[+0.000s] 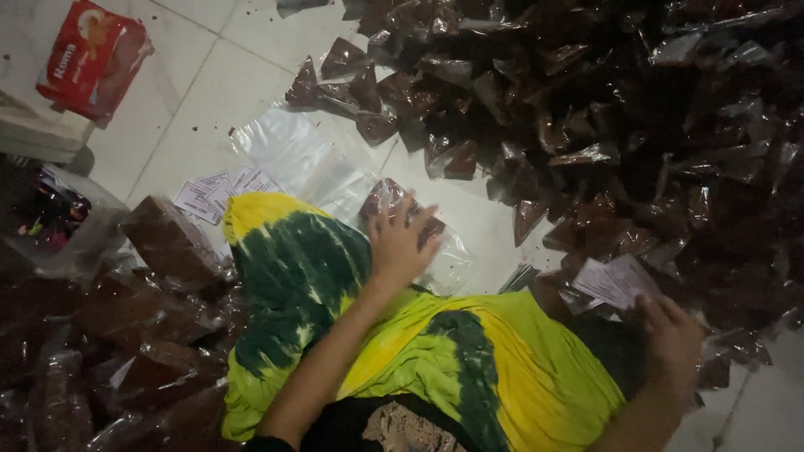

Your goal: Packaging small triangular snack bags into larger clear plastic bags, adding a label, and stapling them shut.

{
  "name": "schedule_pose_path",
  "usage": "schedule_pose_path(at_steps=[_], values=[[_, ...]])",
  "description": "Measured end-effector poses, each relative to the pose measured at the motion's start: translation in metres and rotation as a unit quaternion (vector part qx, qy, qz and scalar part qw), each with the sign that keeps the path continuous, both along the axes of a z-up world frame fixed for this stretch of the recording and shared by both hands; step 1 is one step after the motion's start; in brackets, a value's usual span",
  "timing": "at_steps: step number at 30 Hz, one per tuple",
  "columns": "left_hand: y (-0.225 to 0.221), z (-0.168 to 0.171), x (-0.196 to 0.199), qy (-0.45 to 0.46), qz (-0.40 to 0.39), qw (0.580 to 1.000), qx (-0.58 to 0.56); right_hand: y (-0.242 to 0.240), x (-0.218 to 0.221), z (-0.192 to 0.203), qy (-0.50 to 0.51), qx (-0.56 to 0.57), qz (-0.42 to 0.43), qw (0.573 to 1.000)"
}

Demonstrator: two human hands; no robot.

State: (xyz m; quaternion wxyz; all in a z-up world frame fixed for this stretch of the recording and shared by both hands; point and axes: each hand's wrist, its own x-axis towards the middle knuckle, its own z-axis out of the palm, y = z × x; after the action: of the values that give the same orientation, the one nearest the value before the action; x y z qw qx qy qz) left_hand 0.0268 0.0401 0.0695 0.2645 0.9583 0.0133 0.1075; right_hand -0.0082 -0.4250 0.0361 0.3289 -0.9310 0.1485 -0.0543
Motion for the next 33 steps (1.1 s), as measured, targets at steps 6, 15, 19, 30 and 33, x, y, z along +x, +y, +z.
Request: schedule_pose_path(at_steps=[6, 15, 19, 30, 33], values=[[0.014, -0.035, 0.005, 0.259, -0.012, 0.965, 0.033, -0.035, -0.005, -0.030, -0.009, -0.244, -0.116, 0.963], [0.016, -0.066, 0.000, 0.204, -0.003, 0.979, 0.027, 0.194, 0.040, -0.104, 0.319, 0.162, 0.065, 0.931], [0.022, -0.062, 0.003, 0.184, 0.021, 0.969, -0.164, 0.250, 0.036, -0.093, 0.293, 0.506, -0.081, 0.807], [0.023, -0.061, 0.011, 0.196, 0.067, 0.952, -0.226, 0.303, 0.060, -0.094, 0.297, 0.459, -0.106, 0.830], [0.022, -0.078, 0.009, 0.194, 0.069, 0.962, -0.179, 0.306, 0.058, -0.083, 0.266, 0.464, -0.101, 0.839]])
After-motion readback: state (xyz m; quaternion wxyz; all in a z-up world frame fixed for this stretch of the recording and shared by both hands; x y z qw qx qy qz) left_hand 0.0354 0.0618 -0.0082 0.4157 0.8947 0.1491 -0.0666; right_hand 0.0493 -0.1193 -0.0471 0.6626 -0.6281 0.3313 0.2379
